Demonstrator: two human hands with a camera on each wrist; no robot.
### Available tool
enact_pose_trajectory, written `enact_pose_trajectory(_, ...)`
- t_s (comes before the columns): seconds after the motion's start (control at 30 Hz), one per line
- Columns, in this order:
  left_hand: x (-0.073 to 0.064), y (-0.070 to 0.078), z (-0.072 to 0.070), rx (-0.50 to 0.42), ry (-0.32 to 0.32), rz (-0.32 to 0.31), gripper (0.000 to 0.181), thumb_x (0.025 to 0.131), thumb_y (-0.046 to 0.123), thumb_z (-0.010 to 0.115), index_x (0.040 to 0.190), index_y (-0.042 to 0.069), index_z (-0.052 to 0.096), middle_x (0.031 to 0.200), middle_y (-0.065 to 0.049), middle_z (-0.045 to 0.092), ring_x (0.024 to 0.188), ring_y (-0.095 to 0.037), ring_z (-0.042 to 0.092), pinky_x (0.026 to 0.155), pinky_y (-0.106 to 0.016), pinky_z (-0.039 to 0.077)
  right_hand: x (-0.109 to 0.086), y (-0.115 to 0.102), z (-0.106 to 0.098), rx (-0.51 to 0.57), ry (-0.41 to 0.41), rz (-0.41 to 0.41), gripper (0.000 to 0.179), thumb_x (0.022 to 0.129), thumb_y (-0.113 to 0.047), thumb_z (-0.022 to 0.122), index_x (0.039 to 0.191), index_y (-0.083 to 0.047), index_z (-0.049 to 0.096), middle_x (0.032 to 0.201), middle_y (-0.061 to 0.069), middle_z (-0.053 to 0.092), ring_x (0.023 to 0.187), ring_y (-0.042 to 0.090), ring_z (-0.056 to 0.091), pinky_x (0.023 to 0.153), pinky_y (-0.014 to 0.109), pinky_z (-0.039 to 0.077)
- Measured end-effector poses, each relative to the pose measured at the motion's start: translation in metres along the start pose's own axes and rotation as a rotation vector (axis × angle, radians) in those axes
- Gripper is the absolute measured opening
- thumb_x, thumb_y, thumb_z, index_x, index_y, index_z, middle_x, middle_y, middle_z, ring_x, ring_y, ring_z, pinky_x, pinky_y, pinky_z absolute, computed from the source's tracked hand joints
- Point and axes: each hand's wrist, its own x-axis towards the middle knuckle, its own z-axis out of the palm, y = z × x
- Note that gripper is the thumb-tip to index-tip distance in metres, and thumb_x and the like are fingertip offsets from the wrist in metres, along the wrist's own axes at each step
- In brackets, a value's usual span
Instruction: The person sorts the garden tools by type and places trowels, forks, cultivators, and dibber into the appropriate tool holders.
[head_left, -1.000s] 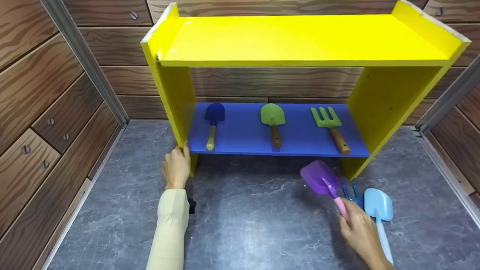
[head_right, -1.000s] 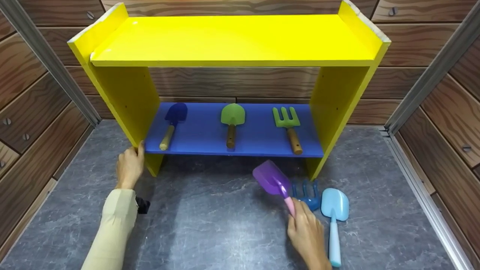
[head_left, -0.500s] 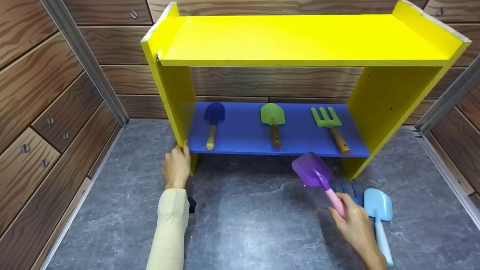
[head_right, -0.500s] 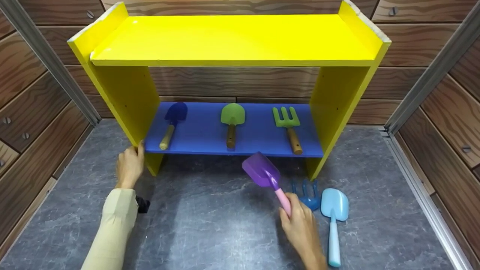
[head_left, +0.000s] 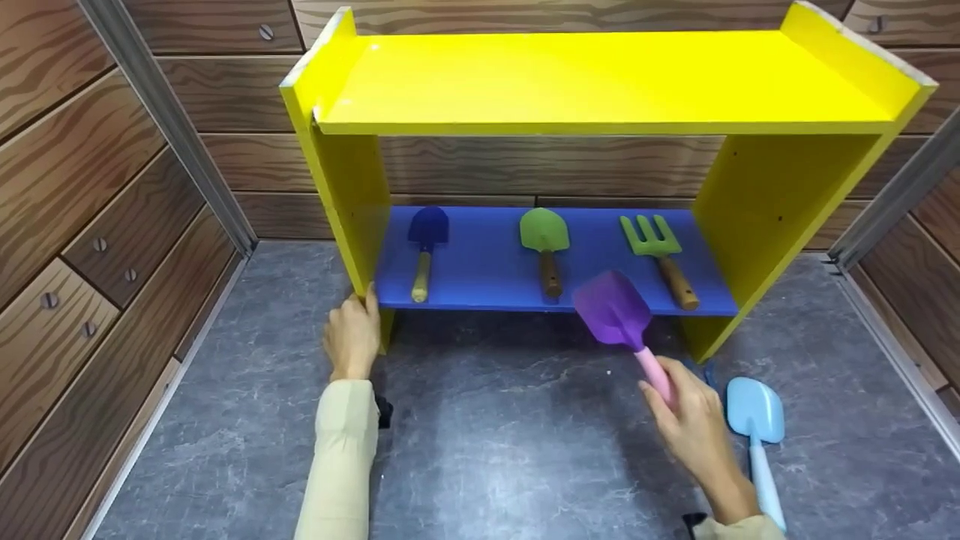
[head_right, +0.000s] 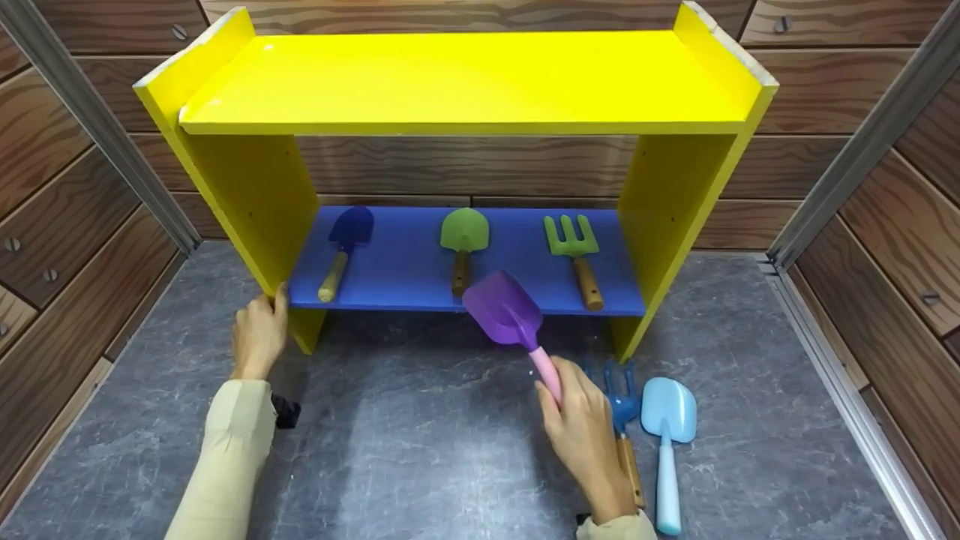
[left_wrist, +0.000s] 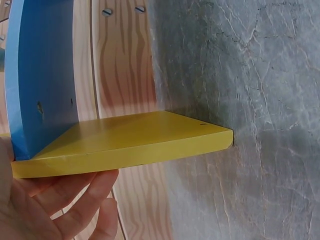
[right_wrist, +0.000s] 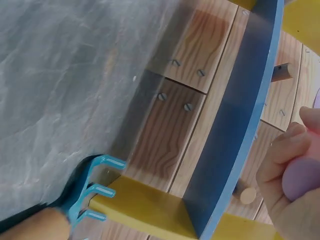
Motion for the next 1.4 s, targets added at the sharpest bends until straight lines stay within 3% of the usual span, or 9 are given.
enact_pose_trajectory(0.5, 0.000, -0.001, 0.000, 0.031, -0.042, -0.023, 0.055, 0.109, 0.044, 0.040, 0.092, -0.001, 0.066, 0.089, -0.027, 0.070, 0.081, -0.051, 0.067, 0.070, -0.061, 0.048, 0.023, -0.017, 0.013, 0.059, 0.044, -0.062, 0.031, 0.077, 0.014, 0.078, 0.106, 0.008, 0.067, 0.087, 0.015, 0.069, 0.069, 0.023, 0.058, 0.066, 0.022, 0.043)
enact_pose_trajectory(0.73, 0.000, 0.000, 0.001, 0.025, -0.030, -0.006, 0.055, 0.109, 0.042, 0.041, 0.090, -0.002, 0.065, 0.086, -0.028, 0.069, 0.079, -0.052, 0.067, 0.068, -0.062, 0.048, 0.033, -0.023, 0.016, 0.093, 0.057, -0.052, 0.031, 0.079, 0.015, 0.077, 0.108, 0.010, 0.067, 0.091, 0.018, 0.070, 0.072, 0.026, 0.059, 0.074, 0.015, 0.043)
enact_pose_trajectory(0.97, 0.001, 0.000, 0.001, 0.018, -0.018, -0.009, 0.055, 0.109, 0.043, 0.041, 0.091, -0.003, 0.065, 0.092, -0.031, 0.069, 0.082, -0.054, 0.067, 0.069, -0.063, 0.049, 0.042, -0.028, 0.022, 0.101, 0.062, -0.062, 0.030, 0.079, 0.013, 0.076, 0.108, 0.010, 0.067, 0.093, 0.018, 0.070, 0.074, 0.029, 0.062, 0.074, 0.021, 0.044)
enact_pose_trajectory(1.4, 0.000, 0.000, 0.000, 0.014, -0.017, -0.003, 0.054, 0.109, 0.042, 0.042, 0.091, -0.004, 0.066, 0.093, -0.032, 0.069, 0.083, -0.054, 0.066, 0.071, -0.063, 0.048, 0.059, -0.041, 0.027, 0.149, 0.052, -0.095, 0.030, 0.080, 0.014, 0.076, 0.108, 0.010, 0.067, 0.094, 0.018, 0.070, 0.076, 0.028, 0.062, 0.077, 0.019, 0.045)
